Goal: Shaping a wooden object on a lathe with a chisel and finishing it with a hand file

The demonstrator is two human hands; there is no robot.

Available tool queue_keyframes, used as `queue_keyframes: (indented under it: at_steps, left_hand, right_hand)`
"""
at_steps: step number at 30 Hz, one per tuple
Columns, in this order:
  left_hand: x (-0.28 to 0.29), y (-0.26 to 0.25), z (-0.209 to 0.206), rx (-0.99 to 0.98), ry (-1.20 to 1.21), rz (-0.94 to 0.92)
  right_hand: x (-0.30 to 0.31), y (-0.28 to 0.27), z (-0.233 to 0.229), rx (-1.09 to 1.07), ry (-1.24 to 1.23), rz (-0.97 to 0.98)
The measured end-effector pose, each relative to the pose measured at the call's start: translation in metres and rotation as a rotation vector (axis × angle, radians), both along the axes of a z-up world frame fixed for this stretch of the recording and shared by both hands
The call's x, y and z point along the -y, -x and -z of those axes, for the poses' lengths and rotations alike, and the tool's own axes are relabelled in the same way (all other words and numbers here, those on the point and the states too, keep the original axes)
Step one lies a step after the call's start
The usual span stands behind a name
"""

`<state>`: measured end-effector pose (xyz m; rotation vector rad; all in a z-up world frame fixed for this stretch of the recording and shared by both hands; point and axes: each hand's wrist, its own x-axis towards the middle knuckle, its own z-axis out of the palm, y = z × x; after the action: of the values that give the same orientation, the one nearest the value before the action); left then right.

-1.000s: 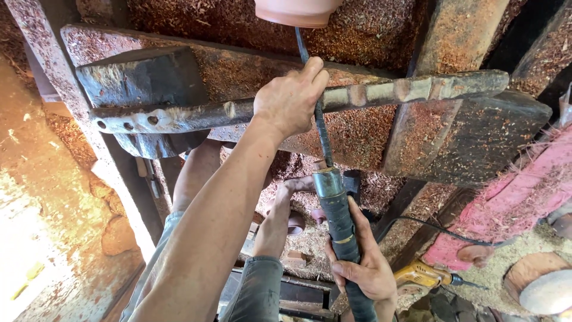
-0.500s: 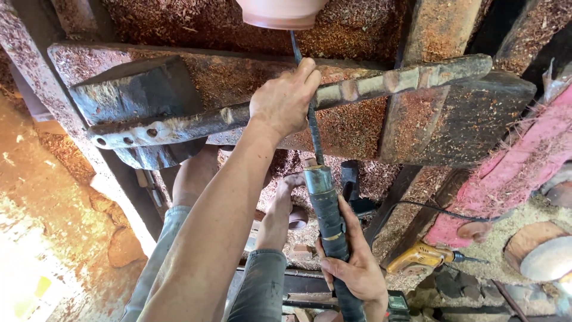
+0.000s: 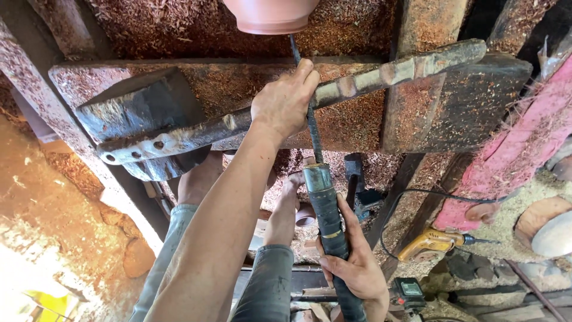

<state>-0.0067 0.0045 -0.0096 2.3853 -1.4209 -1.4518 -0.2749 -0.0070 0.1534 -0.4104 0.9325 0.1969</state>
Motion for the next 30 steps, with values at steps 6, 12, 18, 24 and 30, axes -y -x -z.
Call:
queue_keyframes:
  at_steps: [6, 12, 18, 24, 30]
  left_hand:
    - [0.002, -0.005, -0.005, -0.052, -0.065, -0.025]
    - [0.002, -0.003, 0.000, -0.035, -0.040, 0.016]
    - [0.003, -0.005, -0.004, -0.053, -0.046, -0.002]
    - [-0.002, -0.004, 0.003, -0.066, 0.009, 0.001]
    - [-0.005, -0.003, 0.009, -0.080, 0.016, -0.001]
  right_hand:
    - [-0.008, -0.012, -0.007, -0.045, 0.044, 0.010]
    - [-0.020, -0.016, -0.010, -0.031, 0.071, 0.014]
    - [-0.029, -0.027, -0.015, -0.053, 0.051, 0.081]
    - [-0.035, -0.032, -0.017, -0.073, 0.066, 0.085]
    - [-0.044, -0.036, -0.018, -0.137, 0.130, 0.064]
